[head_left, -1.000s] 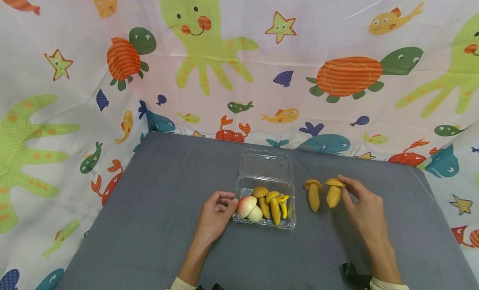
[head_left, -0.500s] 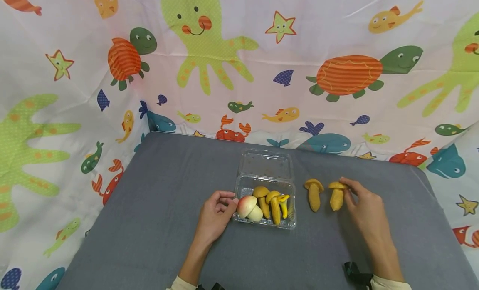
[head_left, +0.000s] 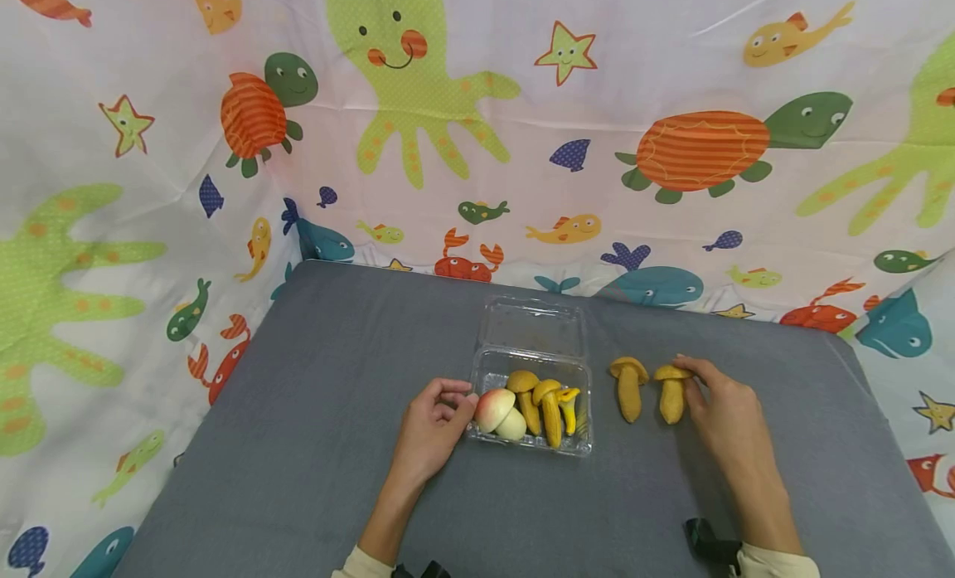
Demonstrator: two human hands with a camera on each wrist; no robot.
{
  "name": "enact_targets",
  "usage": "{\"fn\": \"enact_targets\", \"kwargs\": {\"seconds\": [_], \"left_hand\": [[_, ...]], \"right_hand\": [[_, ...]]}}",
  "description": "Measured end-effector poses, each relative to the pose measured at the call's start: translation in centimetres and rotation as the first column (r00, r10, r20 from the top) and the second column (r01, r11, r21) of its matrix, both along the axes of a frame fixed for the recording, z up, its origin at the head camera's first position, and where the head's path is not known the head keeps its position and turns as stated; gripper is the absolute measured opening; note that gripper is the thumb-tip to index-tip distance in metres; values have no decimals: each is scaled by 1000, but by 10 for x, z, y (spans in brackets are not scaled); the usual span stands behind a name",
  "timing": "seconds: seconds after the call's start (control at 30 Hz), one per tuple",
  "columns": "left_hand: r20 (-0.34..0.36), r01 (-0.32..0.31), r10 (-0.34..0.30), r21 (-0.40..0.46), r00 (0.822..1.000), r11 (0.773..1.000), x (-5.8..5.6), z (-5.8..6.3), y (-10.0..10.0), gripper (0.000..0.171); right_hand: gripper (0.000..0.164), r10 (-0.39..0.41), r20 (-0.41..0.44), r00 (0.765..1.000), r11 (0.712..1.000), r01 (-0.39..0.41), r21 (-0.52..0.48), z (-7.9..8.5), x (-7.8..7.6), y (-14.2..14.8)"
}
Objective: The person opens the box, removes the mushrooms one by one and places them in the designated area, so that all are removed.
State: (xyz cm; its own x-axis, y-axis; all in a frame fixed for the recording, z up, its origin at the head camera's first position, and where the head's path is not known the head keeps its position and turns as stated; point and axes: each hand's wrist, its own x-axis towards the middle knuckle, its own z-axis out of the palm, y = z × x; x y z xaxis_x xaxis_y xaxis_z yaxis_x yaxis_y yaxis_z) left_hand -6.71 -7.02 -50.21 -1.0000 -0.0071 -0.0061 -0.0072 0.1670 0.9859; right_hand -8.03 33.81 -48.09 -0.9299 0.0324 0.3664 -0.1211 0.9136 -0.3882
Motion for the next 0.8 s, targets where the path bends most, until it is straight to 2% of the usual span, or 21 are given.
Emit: {"fn": "enact_targets", "kwargs": {"seconds": [0.27,0.8], "left_hand": [[0,-3,3,-1,1000,1000,-1,0,0,19],[3,-7,7,24,1000,1000,1,3,1,20]], "right_hand": [[35,23,4,1000,1000,-23,11,-3,-2,1],[34,11,-4,1000,1000,-11,18,0,1,1]]}}
